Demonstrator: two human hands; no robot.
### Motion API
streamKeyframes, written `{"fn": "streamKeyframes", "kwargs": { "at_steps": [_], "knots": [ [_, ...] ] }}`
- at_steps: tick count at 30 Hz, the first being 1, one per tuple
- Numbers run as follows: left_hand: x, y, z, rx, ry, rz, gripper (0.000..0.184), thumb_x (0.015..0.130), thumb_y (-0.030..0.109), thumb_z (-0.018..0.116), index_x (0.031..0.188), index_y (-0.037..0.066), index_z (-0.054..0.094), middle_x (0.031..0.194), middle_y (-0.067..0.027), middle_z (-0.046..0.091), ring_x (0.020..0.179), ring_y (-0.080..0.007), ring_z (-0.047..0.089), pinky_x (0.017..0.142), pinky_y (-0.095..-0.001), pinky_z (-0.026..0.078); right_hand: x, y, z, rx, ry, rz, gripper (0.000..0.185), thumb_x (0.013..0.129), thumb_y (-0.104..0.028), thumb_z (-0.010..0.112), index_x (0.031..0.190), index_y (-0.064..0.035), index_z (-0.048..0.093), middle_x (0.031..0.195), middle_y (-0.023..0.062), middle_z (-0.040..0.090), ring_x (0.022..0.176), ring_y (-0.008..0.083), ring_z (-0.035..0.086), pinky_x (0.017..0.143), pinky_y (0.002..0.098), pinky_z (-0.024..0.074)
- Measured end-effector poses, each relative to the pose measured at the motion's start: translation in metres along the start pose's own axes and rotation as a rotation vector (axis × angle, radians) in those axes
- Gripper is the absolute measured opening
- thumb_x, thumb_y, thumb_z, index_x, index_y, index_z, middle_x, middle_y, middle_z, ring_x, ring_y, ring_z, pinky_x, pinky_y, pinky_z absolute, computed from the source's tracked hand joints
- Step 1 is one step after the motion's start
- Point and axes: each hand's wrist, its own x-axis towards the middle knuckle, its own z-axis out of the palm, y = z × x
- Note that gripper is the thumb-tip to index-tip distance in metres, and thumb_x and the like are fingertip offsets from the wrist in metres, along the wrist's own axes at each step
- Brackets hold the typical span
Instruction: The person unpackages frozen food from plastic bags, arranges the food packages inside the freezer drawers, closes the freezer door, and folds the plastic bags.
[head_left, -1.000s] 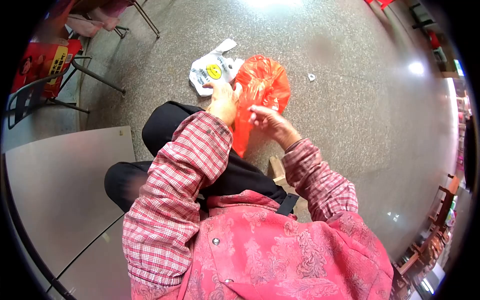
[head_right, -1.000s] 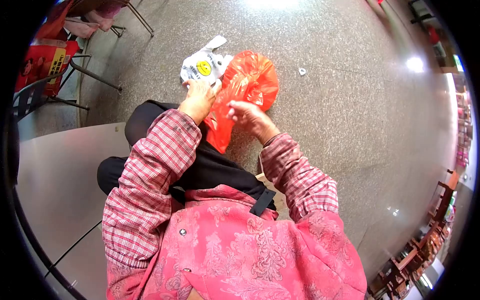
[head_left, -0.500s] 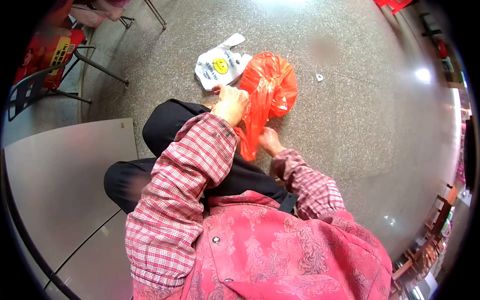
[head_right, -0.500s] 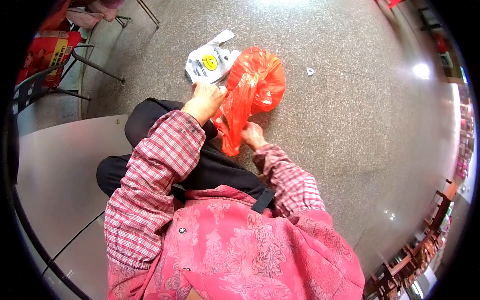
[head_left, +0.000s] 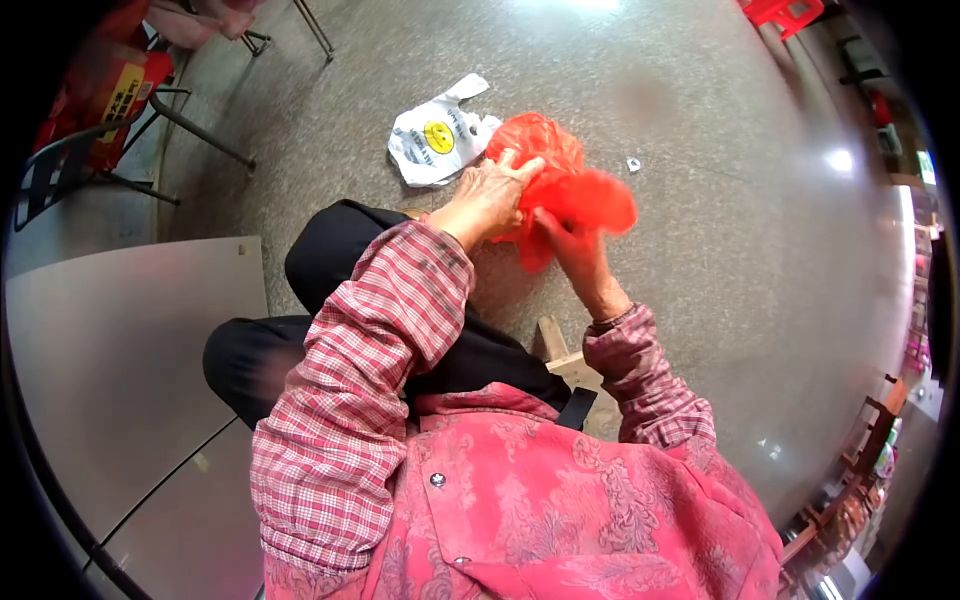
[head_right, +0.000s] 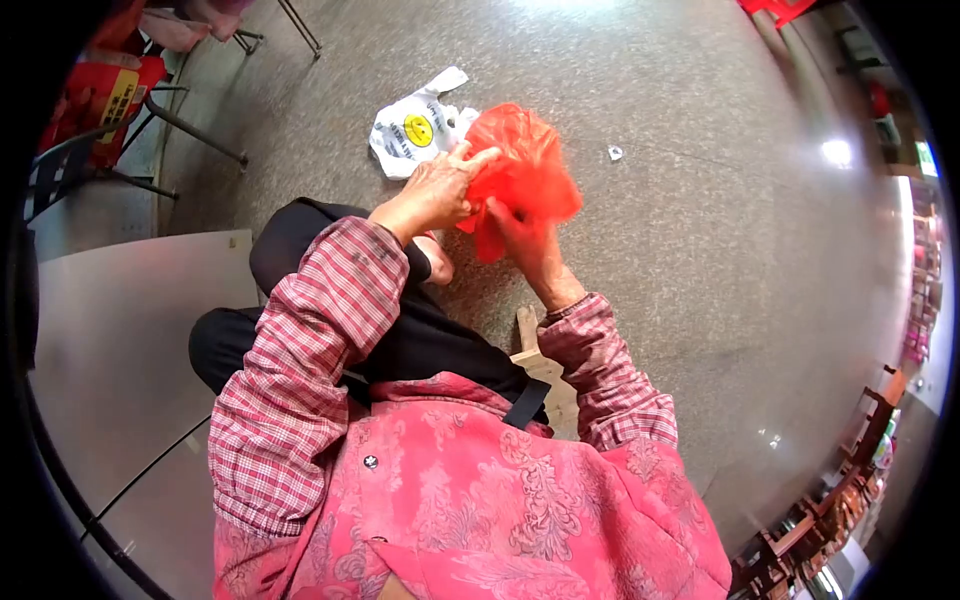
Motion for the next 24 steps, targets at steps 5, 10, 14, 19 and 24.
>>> {"fn": "streamKeyframes", "kwargs": {
  "at_steps": [5,10,14,19,24],
  "knots": [
    [0.014,0.001,-0.007,-0.787,0.066,-0.209,0.021,0.079,0.018,0.057,0.093,0.003,0.063,0.082,-0.0098,0.066,0.077,-0.024,0.063,0.068,-0.0346,0.049,-0.011,-0.025,-0.044,0.234,0.017,0.247,0.02,0.087,-0.017,0.061,0.09,0.0018,0.067,0.075,-0.0025,0.061,0.069,0.0037,0.052,0.061,0.0206,0.0435],
    [0.003,-0.001,-0.065,-1.588,0.43,-0.622,0.014,0.08,0.011,0.06,0.087,0.0,0.065,0.076,-0.0053,0.065,0.066,-0.0134,0.061,0.06,-0.0271,0.047,-0.013,-0.087,-0.111,0.446,0.156,0.234,0.024,0.092,-0.017,0.051,0.104,0.003,0.059,0.093,0.0087,0.065,0.078,0.0165,0.065,0.071,0.0252,0.0516],
    [-0.013,-0.003,-0.076,-1.677,0.643,-0.61,0.015,0.078,0.011,0.062,0.084,-0.003,0.063,0.08,-0.0073,0.066,0.069,-0.0176,0.064,0.065,-0.0294,0.05,-0.022,-0.096,-0.145,0.378,0.17,0.16,0.023,0.092,-0.014,0.053,0.105,0.0043,0.057,0.096,0.0097,0.064,0.083,0.0195,0.066,0.072,0.0251,0.0521],
    [-0.018,-0.032,-0.078,-1.759,0.789,-0.536,0.017,0.079,0.014,0.062,0.086,-0.001,0.064,0.082,-0.0088,0.066,0.068,-0.0188,0.064,0.065,-0.0305,0.052,-0.057,-0.089,-0.176,0.384,0.334,0.186,0.023,0.092,-0.016,0.052,0.105,0.0024,0.058,0.095,0.0081,0.064,0.08,0.0172,0.065,0.071,0.0246,0.0515],
    [-0.006,-0.021,-0.073,-1.751,0.708,-0.609,0.027,0.077,0.023,0.071,0.09,0.0,0.064,0.081,-0.0078,0.066,0.067,-0.0169,0.063,0.064,-0.0294,0.052,-0.093,-0.088,-0.214,0.349,0.307,0.385,0.026,0.093,-0.022,0.051,0.1,0.0009,0.061,0.078,0.0073,0.066,0.067,0.0138,0.063,0.067,0.0217,0.0496]
  ]
}}
